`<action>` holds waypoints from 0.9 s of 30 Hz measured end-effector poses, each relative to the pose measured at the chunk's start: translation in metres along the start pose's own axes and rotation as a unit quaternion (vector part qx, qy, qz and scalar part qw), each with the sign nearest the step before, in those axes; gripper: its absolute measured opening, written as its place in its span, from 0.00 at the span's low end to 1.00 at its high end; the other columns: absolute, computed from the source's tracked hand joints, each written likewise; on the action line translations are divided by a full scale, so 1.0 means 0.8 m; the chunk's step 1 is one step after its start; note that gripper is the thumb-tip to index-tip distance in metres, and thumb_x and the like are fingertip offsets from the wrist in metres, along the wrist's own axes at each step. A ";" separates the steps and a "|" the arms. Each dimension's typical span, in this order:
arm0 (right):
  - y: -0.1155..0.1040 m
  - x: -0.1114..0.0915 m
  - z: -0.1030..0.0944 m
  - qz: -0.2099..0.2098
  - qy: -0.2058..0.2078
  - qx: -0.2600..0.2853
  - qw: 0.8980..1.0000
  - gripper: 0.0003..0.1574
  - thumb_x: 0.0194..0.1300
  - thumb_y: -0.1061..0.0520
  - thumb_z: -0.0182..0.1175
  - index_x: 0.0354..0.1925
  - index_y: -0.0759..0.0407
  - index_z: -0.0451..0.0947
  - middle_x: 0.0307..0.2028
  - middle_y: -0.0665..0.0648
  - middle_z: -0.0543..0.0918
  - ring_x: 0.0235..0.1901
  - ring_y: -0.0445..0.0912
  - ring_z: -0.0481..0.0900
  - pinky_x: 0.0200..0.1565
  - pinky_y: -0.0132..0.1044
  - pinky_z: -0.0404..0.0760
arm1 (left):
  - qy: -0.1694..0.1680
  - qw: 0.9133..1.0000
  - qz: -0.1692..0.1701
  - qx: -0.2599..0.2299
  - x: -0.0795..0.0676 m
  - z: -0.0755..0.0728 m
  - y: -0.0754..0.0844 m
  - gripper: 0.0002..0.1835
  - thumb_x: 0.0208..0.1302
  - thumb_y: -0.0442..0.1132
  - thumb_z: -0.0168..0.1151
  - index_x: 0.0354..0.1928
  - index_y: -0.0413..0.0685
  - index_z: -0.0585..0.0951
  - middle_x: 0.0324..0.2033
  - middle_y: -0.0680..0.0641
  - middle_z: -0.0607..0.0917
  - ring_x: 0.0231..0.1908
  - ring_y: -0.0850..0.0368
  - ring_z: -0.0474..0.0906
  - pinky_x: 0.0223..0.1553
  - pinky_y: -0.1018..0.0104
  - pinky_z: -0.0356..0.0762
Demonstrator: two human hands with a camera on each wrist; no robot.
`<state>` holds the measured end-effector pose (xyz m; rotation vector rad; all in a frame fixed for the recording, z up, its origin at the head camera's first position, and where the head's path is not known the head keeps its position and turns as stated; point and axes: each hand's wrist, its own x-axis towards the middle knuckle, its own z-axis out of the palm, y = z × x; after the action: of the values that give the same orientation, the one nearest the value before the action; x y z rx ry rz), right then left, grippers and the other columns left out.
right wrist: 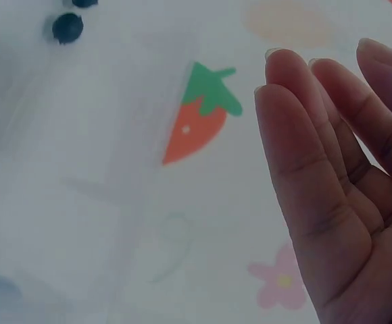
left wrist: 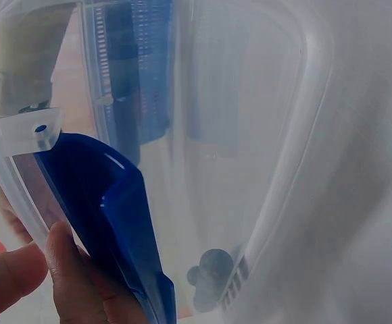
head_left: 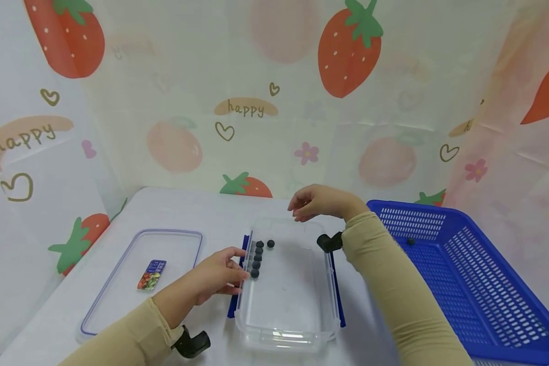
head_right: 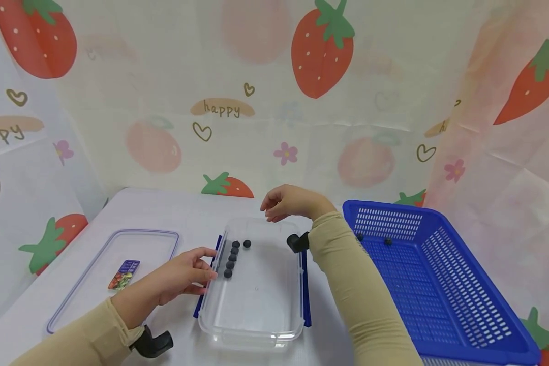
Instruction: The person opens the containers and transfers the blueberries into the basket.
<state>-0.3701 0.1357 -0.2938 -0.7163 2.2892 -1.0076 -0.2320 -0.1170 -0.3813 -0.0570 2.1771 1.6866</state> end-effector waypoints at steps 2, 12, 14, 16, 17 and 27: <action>-0.002 0.009 0.010 0.000 -0.008 -0.005 1.000 0.13 0.62 0.61 0.58 0.45 0.64 0.76 0.40 0.61 0.80 0.46 0.60 0.77 0.46 0.37 0.79 | 0.000 1.000 0.002 0.002 -0.001 0.001 0.001 0.29 0.58 0.32 0.61 0.61 0.47 0.65 0.34 0.42 0.77 0.30 0.52 0.77 0.33 0.62 0.82; 0.010 0.046 0.057 0.038 -0.027 0.011 0.999 0.10 0.60 0.63 0.59 0.42 0.62 0.78 0.41 0.63 0.80 0.39 0.51 0.80 0.43 0.36 0.80 | -0.001 1.000 -0.009 0.003 -0.002 0.001 0.003 0.30 0.58 0.33 0.62 0.62 0.47 0.64 0.37 0.39 0.78 0.30 0.53 0.77 0.33 0.62 0.82; 0.016 0.051 0.065 0.049 -0.036 0.024 0.998 0.13 0.60 0.65 0.58 0.44 0.64 0.77 0.41 0.64 0.79 0.40 0.52 0.80 0.43 0.36 0.80 | -0.003 1.000 -0.008 0.002 -0.002 0.002 0.003 0.30 0.58 0.33 0.61 0.62 0.47 0.64 0.37 0.39 0.78 0.30 0.52 0.77 0.33 0.62 0.82; 0.022 0.053 0.072 0.065 -0.045 0.029 0.996 0.17 0.59 0.66 0.58 0.48 0.66 0.75 0.39 0.62 0.80 0.40 0.53 0.80 0.43 0.36 0.80 | -0.005 1.000 -0.006 0.002 -0.003 0.002 0.003 0.30 0.58 0.33 0.61 0.62 0.47 0.64 0.38 0.39 0.78 0.30 0.52 0.77 0.33 0.62 0.82; 0.024 0.054 0.075 0.075 -0.049 0.033 0.995 0.19 0.59 0.66 0.58 0.50 0.66 0.74 0.37 0.62 0.80 0.39 0.52 0.80 0.43 0.36 0.80 | -0.006 1.000 -0.004 0.003 -0.004 0.003 0.003 0.30 0.58 0.33 0.61 0.62 0.46 0.64 0.38 0.39 0.78 0.30 0.52 0.78 0.33 0.62 0.82; 0.036 0.067 0.090 0.148 -0.055 -0.003 0.987 0.28 0.57 0.67 0.59 0.57 0.63 0.69 0.35 0.61 0.80 0.34 0.48 0.80 0.40 0.35 0.81 | -0.005 1.000 -0.001 -0.001 -0.002 0.000 0.001 0.30 0.58 0.33 0.61 0.62 0.47 0.63 0.38 0.38 0.78 0.30 0.53 0.78 0.33 0.62 0.82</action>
<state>-0.3689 0.0822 -0.3716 -0.4051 2.2197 -0.8023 -0.2310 -0.1165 -0.3799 -0.0521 2.1673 1.6843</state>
